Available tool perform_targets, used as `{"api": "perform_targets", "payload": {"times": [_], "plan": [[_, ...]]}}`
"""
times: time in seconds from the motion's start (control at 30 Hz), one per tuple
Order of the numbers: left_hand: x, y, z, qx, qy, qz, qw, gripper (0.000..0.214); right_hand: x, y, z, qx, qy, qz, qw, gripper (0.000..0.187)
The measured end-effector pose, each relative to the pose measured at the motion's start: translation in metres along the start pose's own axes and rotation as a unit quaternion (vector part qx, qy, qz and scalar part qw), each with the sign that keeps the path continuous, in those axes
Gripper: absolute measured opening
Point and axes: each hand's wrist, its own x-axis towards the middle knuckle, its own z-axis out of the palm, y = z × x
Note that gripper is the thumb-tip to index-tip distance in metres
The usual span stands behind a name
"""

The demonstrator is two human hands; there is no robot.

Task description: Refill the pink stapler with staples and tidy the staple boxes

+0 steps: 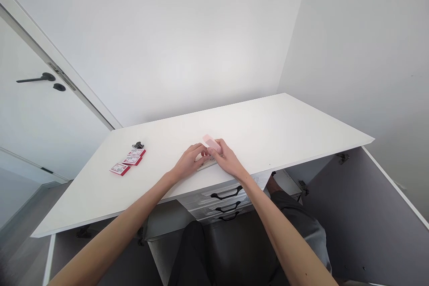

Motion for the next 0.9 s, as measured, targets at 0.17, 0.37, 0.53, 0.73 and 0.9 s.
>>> {"api": "perform_targets", "payload": {"times": [0.17, 0.37, 0.53, 0.73, 0.9], "plan": [[-0.002, 0.000, -0.002, -0.007, 0.000, 0.007, 1.000, 0.015, 0.000, 0.001, 0.000, -0.008, -0.001, 0.008, 1.000, 0.040], [-0.006, -0.001, -0.004, -0.015, 0.022, 0.024, 0.999, 0.015, 0.000, -0.004, 0.000, -0.027, 0.002, 0.014, 1.000, 0.039], [-0.004, -0.002, -0.011, -0.030, 0.014, 0.033, 0.999, 0.017, -0.001, -0.005, 0.000, -0.032, 0.004, 0.010, 0.999, 0.039], [-0.002, -0.002, -0.013, -0.036, 0.001, 0.031, 0.999, 0.017, 0.000, 0.001, -0.001, -0.019, -0.007, 0.006, 1.000, 0.040], [-0.001, -0.004, -0.009, -0.038, -0.005, 0.030, 0.999, 0.019, 0.002, 0.003, -0.001, -0.008, -0.013, 0.005, 1.000, 0.040]]}}
